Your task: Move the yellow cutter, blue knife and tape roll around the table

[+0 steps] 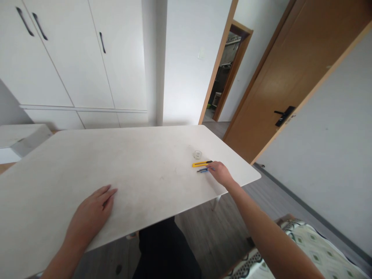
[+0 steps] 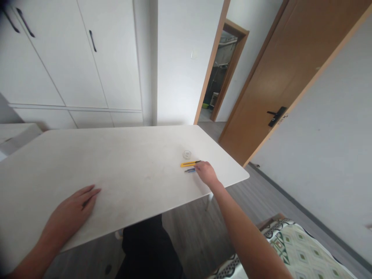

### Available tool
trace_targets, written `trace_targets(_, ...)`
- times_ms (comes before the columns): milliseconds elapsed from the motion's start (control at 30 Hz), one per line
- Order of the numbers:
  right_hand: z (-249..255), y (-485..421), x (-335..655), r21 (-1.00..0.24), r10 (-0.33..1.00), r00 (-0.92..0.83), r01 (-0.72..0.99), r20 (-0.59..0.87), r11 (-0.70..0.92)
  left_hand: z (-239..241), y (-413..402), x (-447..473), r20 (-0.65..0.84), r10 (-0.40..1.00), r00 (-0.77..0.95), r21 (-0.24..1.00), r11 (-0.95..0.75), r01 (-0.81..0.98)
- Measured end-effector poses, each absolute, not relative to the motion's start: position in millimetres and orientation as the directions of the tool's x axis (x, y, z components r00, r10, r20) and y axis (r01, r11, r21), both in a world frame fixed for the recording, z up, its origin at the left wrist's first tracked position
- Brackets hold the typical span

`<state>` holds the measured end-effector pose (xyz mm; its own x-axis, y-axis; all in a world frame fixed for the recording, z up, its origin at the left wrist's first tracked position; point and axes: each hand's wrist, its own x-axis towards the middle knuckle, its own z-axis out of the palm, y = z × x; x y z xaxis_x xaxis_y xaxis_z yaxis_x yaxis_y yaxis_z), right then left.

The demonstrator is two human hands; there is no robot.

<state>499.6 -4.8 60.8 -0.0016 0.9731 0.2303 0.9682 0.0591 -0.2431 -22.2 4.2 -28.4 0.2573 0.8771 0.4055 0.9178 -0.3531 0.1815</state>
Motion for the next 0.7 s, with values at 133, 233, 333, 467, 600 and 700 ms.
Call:
trace_targets(133,56,-5,524,-0.145,0.985,-0.067,0.985,0.157,0.09,-30,5,-25,0.41,0.876,0.254,0.202,-0.358,0.911)
trace_targets(233,52,-1,528,-0.092,0.984,-0.11,0.988,0.139,0.123,-30,5,-26,0.403,0.88,0.252,0.213,-0.358,0.909)
trace_targets(333,51,4,531,-0.066,0.985,-0.133,0.988,0.108,0.141,-30,5,-27,0.387,0.889,0.244,0.217,-0.345,0.913)
trace_targets(467,52,8,534,-0.068,0.987,-0.139,0.987,0.083,0.145,-29,4,-26,0.382,0.892,0.241,0.219,-0.341,0.914)
trace_targets(600,52,8,534,-0.076,0.989,-0.126,0.988,0.074,0.131,-28,3,-26,0.378,0.895,0.236,0.221,-0.335,0.916)
trace_targets(700,53,8,533,-0.085,0.989,-0.126,0.988,0.073,0.132,-26,2,-25,0.384,0.894,0.231,0.229,-0.335,0.914)
